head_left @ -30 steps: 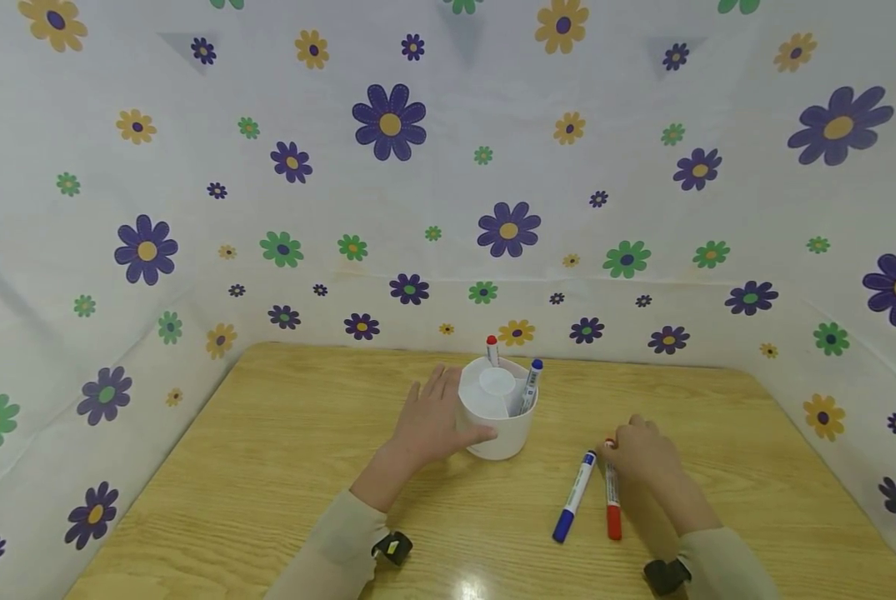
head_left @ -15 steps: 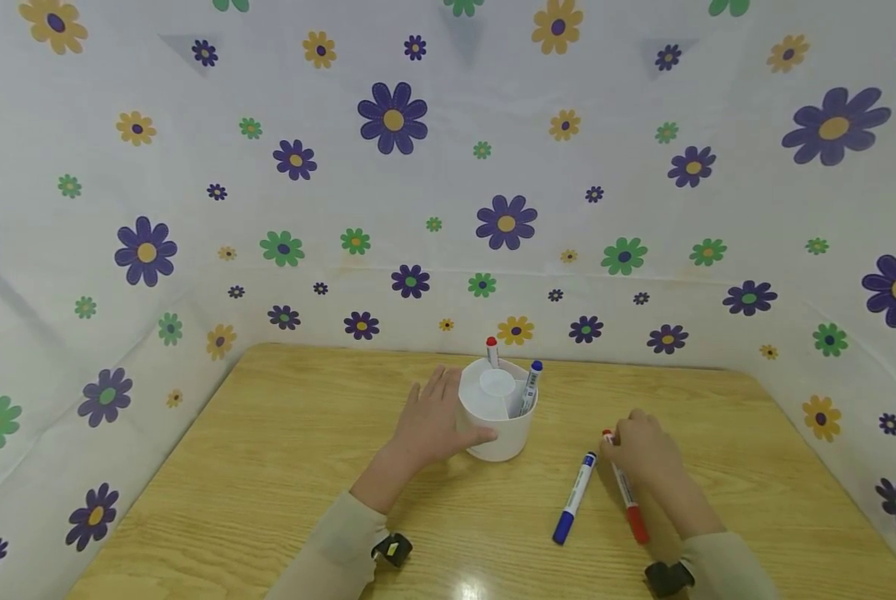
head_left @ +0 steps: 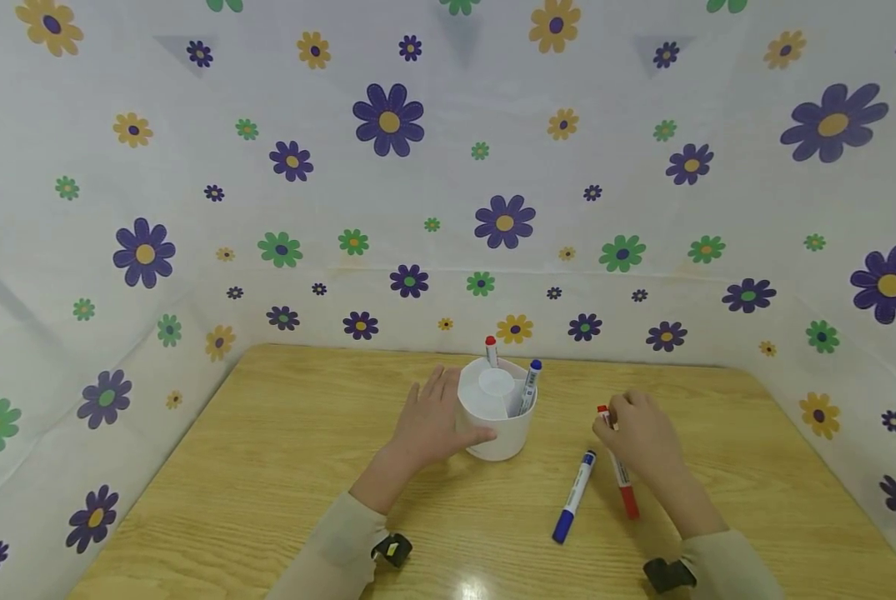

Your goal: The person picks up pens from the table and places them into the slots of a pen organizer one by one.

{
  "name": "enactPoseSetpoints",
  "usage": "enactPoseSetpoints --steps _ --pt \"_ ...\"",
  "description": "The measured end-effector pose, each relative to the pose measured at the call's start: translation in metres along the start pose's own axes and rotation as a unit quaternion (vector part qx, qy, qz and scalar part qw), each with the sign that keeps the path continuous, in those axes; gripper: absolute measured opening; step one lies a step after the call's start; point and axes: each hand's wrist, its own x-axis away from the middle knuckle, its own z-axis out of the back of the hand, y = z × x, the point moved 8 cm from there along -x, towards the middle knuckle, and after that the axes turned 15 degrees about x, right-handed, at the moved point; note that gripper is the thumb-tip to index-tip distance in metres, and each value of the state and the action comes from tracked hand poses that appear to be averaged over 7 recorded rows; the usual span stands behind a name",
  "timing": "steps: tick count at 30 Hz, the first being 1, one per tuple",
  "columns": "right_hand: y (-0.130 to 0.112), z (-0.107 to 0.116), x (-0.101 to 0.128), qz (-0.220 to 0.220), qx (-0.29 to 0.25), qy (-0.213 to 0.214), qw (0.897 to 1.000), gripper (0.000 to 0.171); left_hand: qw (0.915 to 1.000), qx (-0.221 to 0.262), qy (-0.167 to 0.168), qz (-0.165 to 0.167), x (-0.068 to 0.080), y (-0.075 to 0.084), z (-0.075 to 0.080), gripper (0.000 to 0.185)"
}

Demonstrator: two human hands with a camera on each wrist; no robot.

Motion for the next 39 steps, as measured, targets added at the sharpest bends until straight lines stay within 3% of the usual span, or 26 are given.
enactPoseSetpoints --steps 6,10,24,39 --pt "-0.008 0.015 -0.002 0.001 -0.011 0.046 0.999 0.020 1.0000 -0.002 0.002 -0.001 -0.001 -0.001 -0.001 0.111" --pt "-0.015 0.028 -0.003 0.012 -0.011 0.106 0.994 0.019 1.0000 0.002 0.001 -0.003 -0.003 -0.002 0.000 0.110" --pt "-0.055 0.080 -0.014 0.026 -0.037 0.274 0.961 0.014 0.9994 0.007 -0.030 -0.011 -0.018 -0.007 0.014 0.110" --pt "-0.086 0.105 -0.025 0.028 -0.144 0.346 0.926 0.016 0.9996 0.005 -0.022 -0.013 -0.018 -0.009 0.010 0.111"
